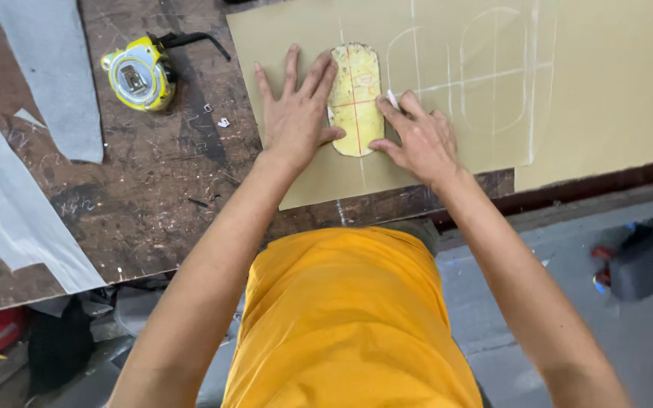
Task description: The person places a yellow pattern template on a large sheet of cardboard and traces its outline with a white marking tool. They use a straight edge to draw straight lines and repeatedly reposition the template to trace multiple identical shapes on the cardboard.
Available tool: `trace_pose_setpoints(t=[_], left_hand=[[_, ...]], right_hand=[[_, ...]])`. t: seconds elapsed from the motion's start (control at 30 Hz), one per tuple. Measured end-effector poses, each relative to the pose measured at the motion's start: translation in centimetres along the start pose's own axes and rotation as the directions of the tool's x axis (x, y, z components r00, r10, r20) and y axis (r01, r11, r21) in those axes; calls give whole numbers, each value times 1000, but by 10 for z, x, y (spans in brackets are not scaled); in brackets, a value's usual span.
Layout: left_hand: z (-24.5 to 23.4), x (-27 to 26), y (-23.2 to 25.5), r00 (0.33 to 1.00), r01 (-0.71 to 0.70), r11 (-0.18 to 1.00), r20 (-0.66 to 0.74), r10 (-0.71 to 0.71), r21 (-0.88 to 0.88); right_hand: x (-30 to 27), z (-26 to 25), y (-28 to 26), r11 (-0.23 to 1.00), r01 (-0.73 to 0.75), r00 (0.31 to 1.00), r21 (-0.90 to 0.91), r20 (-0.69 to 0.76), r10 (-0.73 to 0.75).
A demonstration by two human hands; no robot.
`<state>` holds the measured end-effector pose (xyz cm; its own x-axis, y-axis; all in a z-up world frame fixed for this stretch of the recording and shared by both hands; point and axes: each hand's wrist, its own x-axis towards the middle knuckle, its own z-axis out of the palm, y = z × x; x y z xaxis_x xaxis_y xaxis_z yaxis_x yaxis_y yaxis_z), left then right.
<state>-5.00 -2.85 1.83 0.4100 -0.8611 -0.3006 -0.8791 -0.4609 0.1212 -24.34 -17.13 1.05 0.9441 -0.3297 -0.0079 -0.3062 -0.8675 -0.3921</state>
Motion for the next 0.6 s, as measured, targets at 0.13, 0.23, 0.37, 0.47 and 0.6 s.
trace_pose_setpoints(t=[0.13,0.23,0.37,0.47,0.6], left_hand=[[-4,-4,-7,1000,-2,998,-31,0,-66],[-7,-5,-5,1000,9,999,-21,-9,-32],[-13,-6,-3,999,21,1000,32,-21,-19],[-14,-7,-3,1000,0,1000,21,0,23],[-8,-11,-4,1000,-6,998,31,5,57]], right_hand=[[4,-5,10,997,21,997,79,67,-27],[4,-8,16,994,55,997,97,51,-60],[7,-8,15,989,74,996,124,47,-81],[7,-9,18,987,105,993,118,34,-109],[6,-5,19,980,157,988,119,-6,-157]])
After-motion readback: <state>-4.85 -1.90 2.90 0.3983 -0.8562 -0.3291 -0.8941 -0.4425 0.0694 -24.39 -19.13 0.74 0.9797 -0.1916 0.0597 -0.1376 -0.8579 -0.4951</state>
